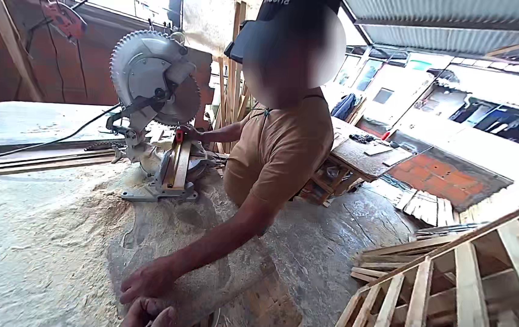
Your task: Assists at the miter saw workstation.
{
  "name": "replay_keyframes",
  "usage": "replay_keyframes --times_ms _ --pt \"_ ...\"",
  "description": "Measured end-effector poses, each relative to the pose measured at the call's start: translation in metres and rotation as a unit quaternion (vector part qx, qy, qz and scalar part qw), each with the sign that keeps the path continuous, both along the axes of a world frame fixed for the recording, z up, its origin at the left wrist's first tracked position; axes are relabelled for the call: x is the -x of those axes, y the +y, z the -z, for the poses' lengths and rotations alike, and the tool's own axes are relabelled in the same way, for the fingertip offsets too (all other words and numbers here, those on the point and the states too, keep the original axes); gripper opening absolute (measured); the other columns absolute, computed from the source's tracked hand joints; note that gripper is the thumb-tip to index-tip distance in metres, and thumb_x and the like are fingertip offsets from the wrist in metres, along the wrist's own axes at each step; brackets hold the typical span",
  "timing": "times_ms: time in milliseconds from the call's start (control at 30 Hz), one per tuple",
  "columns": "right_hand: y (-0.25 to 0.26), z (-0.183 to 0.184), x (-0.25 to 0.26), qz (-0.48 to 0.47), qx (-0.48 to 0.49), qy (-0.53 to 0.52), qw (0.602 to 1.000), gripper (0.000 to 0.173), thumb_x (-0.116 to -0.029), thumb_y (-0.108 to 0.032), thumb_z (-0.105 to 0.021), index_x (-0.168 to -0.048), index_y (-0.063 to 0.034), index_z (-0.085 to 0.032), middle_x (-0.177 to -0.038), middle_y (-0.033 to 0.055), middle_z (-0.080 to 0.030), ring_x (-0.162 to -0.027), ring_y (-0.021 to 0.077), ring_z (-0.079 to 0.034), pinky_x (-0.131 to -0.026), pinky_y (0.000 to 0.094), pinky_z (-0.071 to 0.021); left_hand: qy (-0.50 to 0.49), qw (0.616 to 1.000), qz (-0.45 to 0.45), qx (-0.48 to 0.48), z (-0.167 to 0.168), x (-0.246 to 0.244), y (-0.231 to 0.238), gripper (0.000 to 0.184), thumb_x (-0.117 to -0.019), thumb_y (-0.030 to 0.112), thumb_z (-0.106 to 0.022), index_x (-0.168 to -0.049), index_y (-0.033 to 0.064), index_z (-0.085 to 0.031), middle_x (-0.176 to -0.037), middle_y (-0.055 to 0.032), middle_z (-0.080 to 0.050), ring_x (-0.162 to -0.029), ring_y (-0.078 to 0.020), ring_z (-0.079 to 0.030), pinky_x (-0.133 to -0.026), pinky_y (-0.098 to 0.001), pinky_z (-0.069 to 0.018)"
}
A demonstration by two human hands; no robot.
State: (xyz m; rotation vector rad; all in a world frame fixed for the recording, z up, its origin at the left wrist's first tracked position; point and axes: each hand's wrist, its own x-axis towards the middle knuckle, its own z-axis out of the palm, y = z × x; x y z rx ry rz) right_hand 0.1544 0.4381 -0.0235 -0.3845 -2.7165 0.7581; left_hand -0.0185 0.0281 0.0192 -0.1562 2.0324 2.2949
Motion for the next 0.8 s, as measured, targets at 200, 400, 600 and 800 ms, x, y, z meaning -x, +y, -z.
replay_keyframes --times_ms 200,400,600,800 --pt "-0.088 -0.121 0.111 -0.197 0.096 0.142 0.965 0.04 -0.0834 -0.036 -0.083 -0.109 -0.0068 -0.073 -0.129 0.0159 -0.065 -0.125 0.0273 -0.061 -0.106 0.0468 -0.0525 0.105 0.973 0.167 -0.123 -0.055 0.03 0.022 0.043 -0.0775 0.023 -0.087 -0.109 0.0063 -0.064 -0.099 -0.0072 -0.07 -0.093 -0.0211 -0.069 -0.085 -0.0416 -0.0604" --pt "-0.183 -0.178 0.13 -0.34 0.113 0.213 0.909 0.039 -0.0803 -0.041 -0.084 -0.111 -0.0247 -0.066 -0.139 0.0001 -0.055 -0.133 0.0208 -0.051 -0.103 0.0442 -0.0523 0.144 0.96 0.217 -0.105 -0.052 0.022 0.019 0.022 -0.075 0.017 -0.085 -0.086 0.012 -0.067 -0.111 -0.0048 -0.064 -0.104 -0.0188 -0.064 -0.079 -0.0378 -0.0622" --pt "-0.233 -0.171 0.159 -0.377 -0.037 0.123 0.917 0.021 -0.082 -0.04 -0.074 -0.094 -0.0224 -0.076 -0.132 0.0047 -0.063 -0.132 0.0271 -0.051 -0.108 0.0553 -0.0403 0.167 0.97 0.172 -0.026 -0.037 0.016 0.019 0.019 -0.0778 0.019 -0.083 -0.09 0.009 -0.073 -0.103 -0.0038 -0.07 -0.097 -0.0154 -0.067 -0.083 -0.0352 -0.0589" --pt "-0.225 -0.163 0.204 -0.412 -0.028 0.118 0.903 0.031 -0.0949 -0.04 -0.064 -0.113 -0.0165 -0.074 -0.133 0.0074 -0.067 -0.13 0.0283 -0.057 -0.11 0.056 -0.0428 0.157 0.977 0.118 -0.087 -0.011 0.037 0.033 0.019 -0.073 0.001 -0.08 -0.087 0.0073 -0.069 -0.079 0.0041 -0.07 -0.076 -0.0094 -0.068 -0.071 -0.0319 -0.0596"
